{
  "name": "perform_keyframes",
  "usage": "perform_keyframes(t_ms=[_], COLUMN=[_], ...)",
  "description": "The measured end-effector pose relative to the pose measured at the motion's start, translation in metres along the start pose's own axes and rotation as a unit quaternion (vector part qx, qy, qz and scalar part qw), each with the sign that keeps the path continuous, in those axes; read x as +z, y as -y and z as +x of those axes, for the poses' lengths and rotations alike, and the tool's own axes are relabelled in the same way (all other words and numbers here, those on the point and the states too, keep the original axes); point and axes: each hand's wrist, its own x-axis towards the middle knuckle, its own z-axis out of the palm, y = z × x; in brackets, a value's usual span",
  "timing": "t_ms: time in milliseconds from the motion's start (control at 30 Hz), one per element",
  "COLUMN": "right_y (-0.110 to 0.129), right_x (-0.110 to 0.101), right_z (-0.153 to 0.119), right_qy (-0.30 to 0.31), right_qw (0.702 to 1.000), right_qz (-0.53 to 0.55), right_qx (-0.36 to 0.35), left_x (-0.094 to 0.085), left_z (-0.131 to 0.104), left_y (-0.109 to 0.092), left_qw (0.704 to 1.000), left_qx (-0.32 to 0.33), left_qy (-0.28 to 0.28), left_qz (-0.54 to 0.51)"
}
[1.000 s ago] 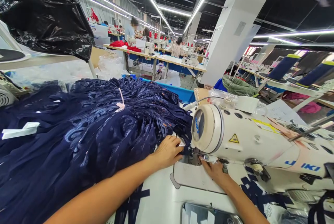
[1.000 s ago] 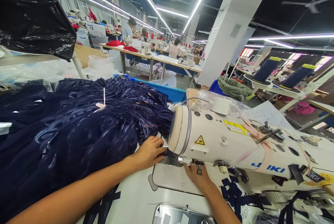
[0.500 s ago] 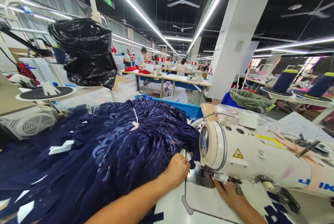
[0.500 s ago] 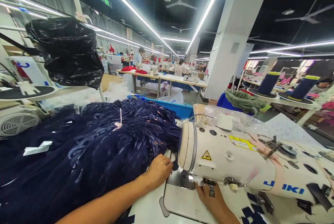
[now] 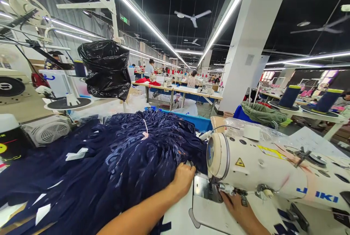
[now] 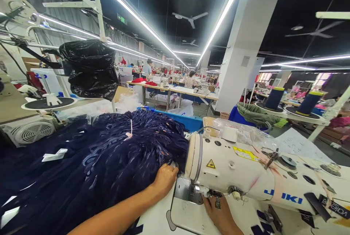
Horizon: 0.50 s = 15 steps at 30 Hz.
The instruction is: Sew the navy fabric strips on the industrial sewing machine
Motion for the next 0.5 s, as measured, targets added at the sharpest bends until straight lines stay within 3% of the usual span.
perform_keyframes(t_ms=[133, 267, 333, 500], right_y=[0.008, 0.022, 0.027, 0.036], right_x=[0.001, -0.012, -0.02, -0.029], right_z=[0.01, 0.023, 0.031, 0.044], right_qy=[-0.012, -0.018, 0.011, 0.08], right_qw=[0.999, 0.996, 0.996, 0.991], right_qz=[-0.027, -0.073, -0.084, -0.095], right_qx=[-0.013, -0.046, -0.017, 0.04], left_x=[-0.007, -0.023, -0.031, -0.045], left_z=[-0.004, -0.017, -0.024, -0.036], left_y=[-0.002, -0.007, -0.009, -0.021], left_qw=[1.0, 0.999, 0.999, 0.982], left_qx=[0.01, 0.03, 0.033, -0.028], left_qy=[-0.005, -0.02, -0.027, -0.003], left_qz=[0.007, -0.001, -0.016, -0.185])
